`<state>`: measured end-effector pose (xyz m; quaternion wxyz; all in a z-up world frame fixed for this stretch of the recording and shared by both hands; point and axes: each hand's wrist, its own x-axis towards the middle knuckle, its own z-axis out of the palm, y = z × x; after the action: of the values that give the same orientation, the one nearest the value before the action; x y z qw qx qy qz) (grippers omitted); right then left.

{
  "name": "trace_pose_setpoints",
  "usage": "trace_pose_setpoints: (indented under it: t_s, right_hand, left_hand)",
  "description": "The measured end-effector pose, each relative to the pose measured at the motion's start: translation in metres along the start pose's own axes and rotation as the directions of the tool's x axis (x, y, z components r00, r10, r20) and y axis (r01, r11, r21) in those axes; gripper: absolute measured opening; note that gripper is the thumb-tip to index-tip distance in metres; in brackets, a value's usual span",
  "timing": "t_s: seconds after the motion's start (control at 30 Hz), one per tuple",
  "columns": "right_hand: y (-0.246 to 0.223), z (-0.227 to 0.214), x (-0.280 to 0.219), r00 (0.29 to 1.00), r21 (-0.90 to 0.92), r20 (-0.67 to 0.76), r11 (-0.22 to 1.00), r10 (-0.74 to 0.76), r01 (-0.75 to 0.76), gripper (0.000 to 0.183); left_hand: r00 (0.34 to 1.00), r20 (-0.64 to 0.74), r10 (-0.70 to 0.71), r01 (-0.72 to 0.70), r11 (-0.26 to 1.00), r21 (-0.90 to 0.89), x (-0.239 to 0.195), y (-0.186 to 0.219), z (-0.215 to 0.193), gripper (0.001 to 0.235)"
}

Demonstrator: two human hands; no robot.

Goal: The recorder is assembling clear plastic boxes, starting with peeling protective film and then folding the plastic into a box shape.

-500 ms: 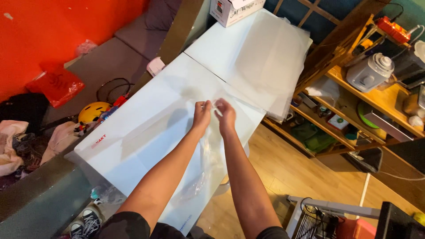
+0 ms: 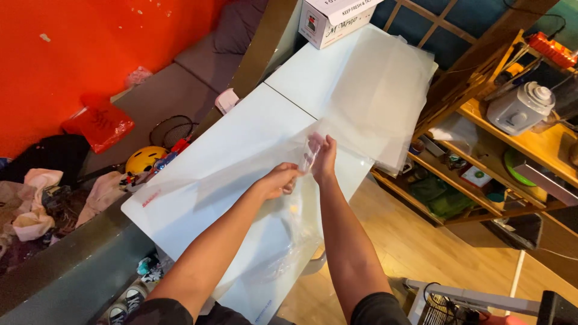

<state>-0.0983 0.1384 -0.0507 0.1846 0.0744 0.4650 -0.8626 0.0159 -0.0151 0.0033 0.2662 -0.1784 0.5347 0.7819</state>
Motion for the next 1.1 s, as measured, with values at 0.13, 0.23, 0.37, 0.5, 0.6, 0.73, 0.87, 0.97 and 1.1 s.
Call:
trace_pose_setpoints:
  t_s: [0.13, 0.23, 0.37, 0.5, 0.6, 0.73, 0.87, 0.97, 1.1]
  right_hand:
    - [-0.017, 0.03, -0.016, 0.984, 0.043, 0.014, 0.983, -0.18, 0.179, 0.068]
    - [-0.015, 0.03, 0.003, 0.988, -0.285, -0.042, 0.95, -0.145, 0.127, 0.069]
    - [-0.019, 0.029, 0.016, 0.886, -0.431, 0.11, 0.782, -0.451, 0.451, 0.04]
    - [-0.051, 0.057, -0.006, 0.922, -0.352, 0.128, 0.852, -0.366, 0.387, 0.022]
    - [-0.064, 0.058, -0.009, 0.907, -0.472, 0.144, 0.778, -0.396, 0.415, 0.031]
    - [-0.067, 0.047, 0.001, 0.943, -0.445, 0.069, 0.836, -0.324, 0.32, 0.035]
    - [-0.071, 0.035, 0.004, 0.969, -0.298, -0.007, 0.926, -0.245, 0.232, 0.039]
    - [-0.07, 0.027, 0.001, 0.987, -0.209, -0.051, 0.968, -0.154, 0.14, 0.039]
    - [-0.064, 0.011, 0.003, 0.997, -0.116, -0.027, 0.991, -0.073, 0.07, 0.032]
  left_hand:
    - [0.998, -0.02, -0.051, 0.053, 0.987, 0.15, -0.017, -0.011, 0.0, 0.051]
    - [0.996, -0.061, -0.062, 0.077, 0.958, 0.275, -0.026, -0.025, -0.001, 0.056]
    - [0.997, -0.069, 0.041, -0.005, 0.893, 0.45, -0.015, -0.057, -0.014, 0.06]
    - [0.975, -0.066, 0.211, -0.13, 0.789, 0.601, -0.002, -0.077, -0.033, 0.06]
    - [0.942, -0.166, 0.291, -0.084, 0.686, 0.722, -0.007, -0.071, -0.044, 0.062]
    - [0.842, -0.286, 0.458, -0.089, 0.64, 0.763, -0.022, -0.028, -0.061, 0.077]
    - [0.793, -0.349, 0.499, -0.103, 0.675, 0.73, -0.049, 0.032, -0.056, 0.094]
    - [0.801, -0.313, 0.511, -0.106, 0.635, 0.765, -0.046, 0.052, -0.062, 0.095]
    - [0.784, -0.26, 0.564, -0.118, 0.546, 0.83, -0.037, 0.066, -0.075, 0.093]
